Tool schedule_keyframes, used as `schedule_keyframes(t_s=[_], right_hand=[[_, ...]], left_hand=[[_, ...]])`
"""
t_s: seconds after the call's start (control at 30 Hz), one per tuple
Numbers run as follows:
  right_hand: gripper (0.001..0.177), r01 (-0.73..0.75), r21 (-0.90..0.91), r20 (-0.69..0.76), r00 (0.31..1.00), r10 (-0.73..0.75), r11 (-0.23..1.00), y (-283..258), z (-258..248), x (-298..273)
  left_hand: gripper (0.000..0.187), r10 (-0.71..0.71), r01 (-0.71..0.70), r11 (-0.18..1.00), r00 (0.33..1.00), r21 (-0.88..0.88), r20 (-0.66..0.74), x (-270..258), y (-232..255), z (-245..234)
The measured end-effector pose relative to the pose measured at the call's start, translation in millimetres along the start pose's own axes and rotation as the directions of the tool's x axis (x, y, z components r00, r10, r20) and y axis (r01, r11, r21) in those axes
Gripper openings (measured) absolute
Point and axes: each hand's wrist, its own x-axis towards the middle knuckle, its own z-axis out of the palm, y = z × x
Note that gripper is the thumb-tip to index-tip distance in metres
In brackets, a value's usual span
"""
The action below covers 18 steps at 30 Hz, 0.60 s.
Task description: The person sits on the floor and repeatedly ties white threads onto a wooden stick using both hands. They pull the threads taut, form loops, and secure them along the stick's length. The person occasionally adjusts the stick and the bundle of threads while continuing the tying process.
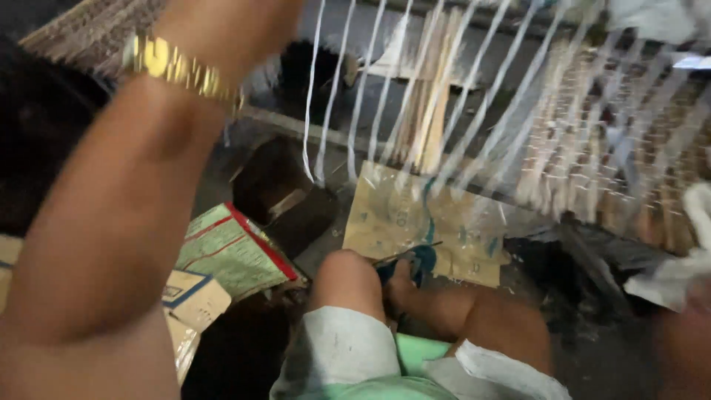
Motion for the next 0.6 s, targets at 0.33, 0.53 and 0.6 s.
schedule_keyframes(t_s=[0.33,0.53,0.6], right_hand=[[0.027,-0.210,0.265,0.947,0.240,-0.213,0.941,2,215,-189],[0.025,-0.510,-0.164,0.970,0.071,0.232,0.845,56,262,-195],[0.025,-0.539,-0.149,0.973,0.071,0.221,0.829,55,261,-202]], left_hand=[[0.030,-0.287,0.274,0.956,0.948,0.103,0.135,-36,-75,77],[0.028,-0.410,0.392,0.911,0.894,0.127,0.182,-47,-96,142],[0.027,-0.442,0.422,0.896,0.874,0.137,0.200,-50,-97,157]])
